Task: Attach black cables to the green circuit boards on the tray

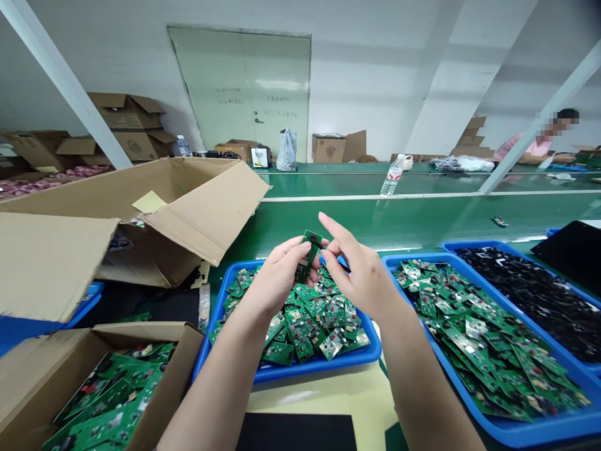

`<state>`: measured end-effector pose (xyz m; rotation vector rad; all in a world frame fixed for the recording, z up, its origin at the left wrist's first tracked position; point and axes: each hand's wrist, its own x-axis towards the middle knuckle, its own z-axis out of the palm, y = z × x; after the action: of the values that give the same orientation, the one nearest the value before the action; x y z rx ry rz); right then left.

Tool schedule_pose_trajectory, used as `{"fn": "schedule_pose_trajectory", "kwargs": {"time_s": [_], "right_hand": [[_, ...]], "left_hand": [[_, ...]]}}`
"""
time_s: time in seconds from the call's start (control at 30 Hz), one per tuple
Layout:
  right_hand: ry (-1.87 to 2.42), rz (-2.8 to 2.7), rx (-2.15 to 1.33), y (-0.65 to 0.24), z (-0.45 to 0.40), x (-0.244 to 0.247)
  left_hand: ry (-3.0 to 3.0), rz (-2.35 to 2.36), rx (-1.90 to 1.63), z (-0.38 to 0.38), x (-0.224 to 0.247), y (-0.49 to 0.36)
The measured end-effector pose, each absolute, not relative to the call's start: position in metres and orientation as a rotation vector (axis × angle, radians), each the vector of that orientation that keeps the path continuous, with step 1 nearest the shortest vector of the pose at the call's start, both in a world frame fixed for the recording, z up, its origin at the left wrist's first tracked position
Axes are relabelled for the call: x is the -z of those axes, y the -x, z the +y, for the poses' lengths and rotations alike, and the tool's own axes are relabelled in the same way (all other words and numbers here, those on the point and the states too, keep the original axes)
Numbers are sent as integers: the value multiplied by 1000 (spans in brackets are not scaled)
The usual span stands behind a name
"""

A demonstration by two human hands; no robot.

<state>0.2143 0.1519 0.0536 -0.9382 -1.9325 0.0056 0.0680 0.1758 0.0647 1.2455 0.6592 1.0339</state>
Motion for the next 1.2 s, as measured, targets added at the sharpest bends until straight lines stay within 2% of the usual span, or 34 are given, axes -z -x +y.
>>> {"fn": "schedule_pose_trajectory", "kwargs": {"time_s": [0.8,1.2], "right_hand": [[1025,-1939,62,-215,152,-55],[1044,-1873,297,-226,157,-56]], "left_hand": [[-1426,802,-987,175,-66,-67],[-1594,850,-898,175,-63,-69]]}}
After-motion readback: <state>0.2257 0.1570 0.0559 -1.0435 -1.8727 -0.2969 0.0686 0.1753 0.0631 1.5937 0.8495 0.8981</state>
